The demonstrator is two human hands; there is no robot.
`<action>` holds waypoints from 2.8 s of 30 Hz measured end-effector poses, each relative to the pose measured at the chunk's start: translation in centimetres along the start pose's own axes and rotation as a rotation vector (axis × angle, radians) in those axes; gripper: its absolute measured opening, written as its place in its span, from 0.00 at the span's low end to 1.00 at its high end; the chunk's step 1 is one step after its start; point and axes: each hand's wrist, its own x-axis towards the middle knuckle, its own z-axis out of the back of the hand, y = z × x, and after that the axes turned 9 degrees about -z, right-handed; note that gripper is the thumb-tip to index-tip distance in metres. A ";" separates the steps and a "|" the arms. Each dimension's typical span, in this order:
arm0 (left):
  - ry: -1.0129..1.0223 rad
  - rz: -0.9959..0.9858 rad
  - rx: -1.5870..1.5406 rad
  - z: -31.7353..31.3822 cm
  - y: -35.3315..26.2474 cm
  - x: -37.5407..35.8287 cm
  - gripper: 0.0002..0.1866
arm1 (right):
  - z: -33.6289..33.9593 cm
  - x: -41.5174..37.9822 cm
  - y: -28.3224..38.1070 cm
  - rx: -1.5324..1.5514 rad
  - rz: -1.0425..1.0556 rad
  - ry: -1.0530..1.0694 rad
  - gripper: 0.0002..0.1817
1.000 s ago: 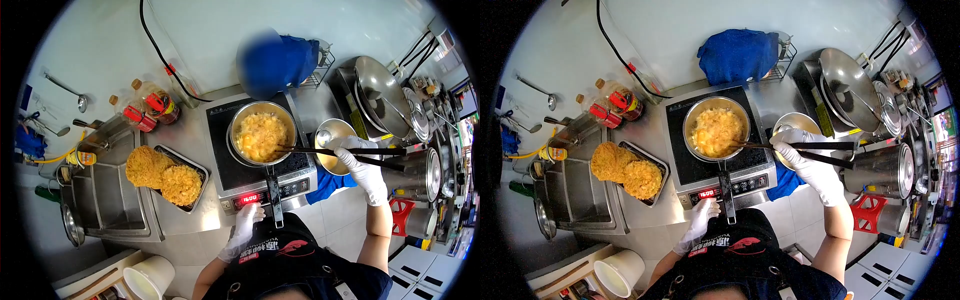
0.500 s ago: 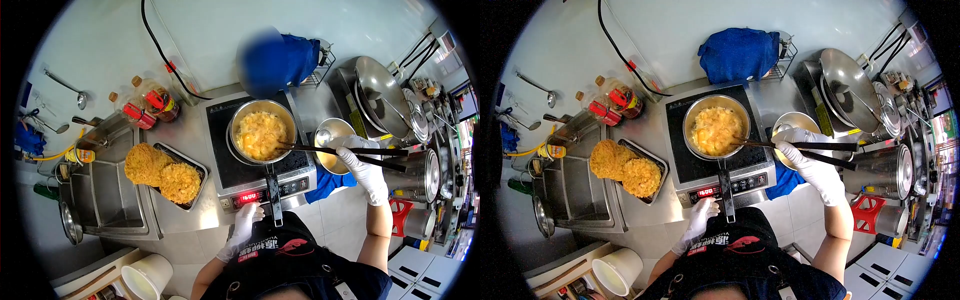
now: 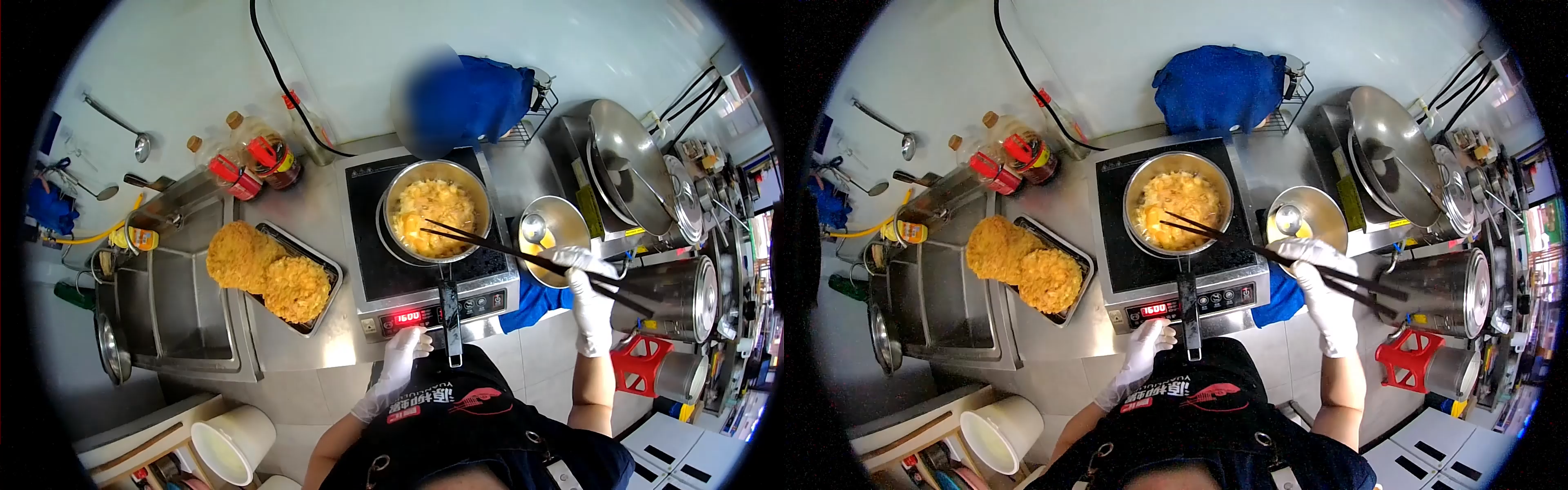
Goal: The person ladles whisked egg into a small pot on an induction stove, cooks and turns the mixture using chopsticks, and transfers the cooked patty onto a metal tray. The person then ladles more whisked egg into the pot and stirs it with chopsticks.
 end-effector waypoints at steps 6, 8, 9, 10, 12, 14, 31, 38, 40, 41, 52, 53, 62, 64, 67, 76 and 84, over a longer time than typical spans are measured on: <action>0.003 -0.005 0.017 -0.2 -0.3 0.0 0.16 | -2.3 -0.8 -1.4 0.030 -0.124 0.066 0.17; 0.003 -0.007 0.030 -0.3 -0.5 -0.1 0.16 | -2.5 -0.8 -2.0 0.057 -0.145 0.057 0.15; 0.001 -0.002 0.027 -0.3 -0.5 -0.1 0.16 | -2.5 -0.8 -2.4 0.066 -0.154 0.050 0.14; 0.000 0.001 0.024 -0.3 -0.4 0.0 0.17 | -2.4 -0.7 -2.6 0.075 -0.161 0.043 0.14; -0.008 0.011 0.020 -0.3 -0.3 0.0 0.17 | -2.3 -0.7 -2.7 0.052 -0.140 0.038 0.13; -0.017 0.022 0.020 -0.4 -0.4 0.0 0.18 | -2.2 -0.7 -2.8 0.050 -0.131 0.034 0.13; -0.020 0.048 0.028 -0.1 0.2 0.4 0.19 | -1.3 -0.8 -1.9 0.120 -0.112 0.099 0.10; -0.021 0.037 0.035 -0.6 0.1 0.5 0.19 | -3.9 0.8 -1.8 -0.201 0.190 0.346 0.12; -0.024 0.030 0.034 -0.7 0.2 0.6 0.19 | -4.2 0.8 -2.1 -0.356 0.310 0.364 0.14; -0.026 0.026 0.033 -0.7 0.2 0.6 0.19 | -4.0 0.7 -1.9 -0.336 0.292 0.346 0.13; -0.024 0.041 0.037 -0.7 0.3 0.8 0.16 | -1.8 0.1 -0.8 -0.141 0.133 0.181 0.09; -0.022 0.040 0.040 -0.7 0.2 0.8 0.16 | -1.6 -0.1 -0.8 -0.133 0.120 0.179 0.09; -0.039 0.064 0.024 -1.0 0.0 1.0 0.16 | -2.6 -0.2 -1.7 -0.097 -0.052 0.156 0.08; -0.038 0.058 0.016 -0.9 0.1 1.0 0.16 | -2.7 -0.1 -2.2 -0.074 -0.063 0.147 0.09; -0.047 0.050 0.022 -0.9 0.1 1.0 0.15 | -2.8 -0.1 -2.4 -0.048 -0.097 0.141 0.10; -0.059 0.055 0.031 -0.8 0.0 1.1 0.15 | -2.6 0.0 -2.0 -0.071 -0.093 0.165 0.10; -0.077 0.049 0.051 -0.6 0.1 1.2 0.18 | -0.8 -0.3 -1.0 0.004 -0.110 0.176 0.11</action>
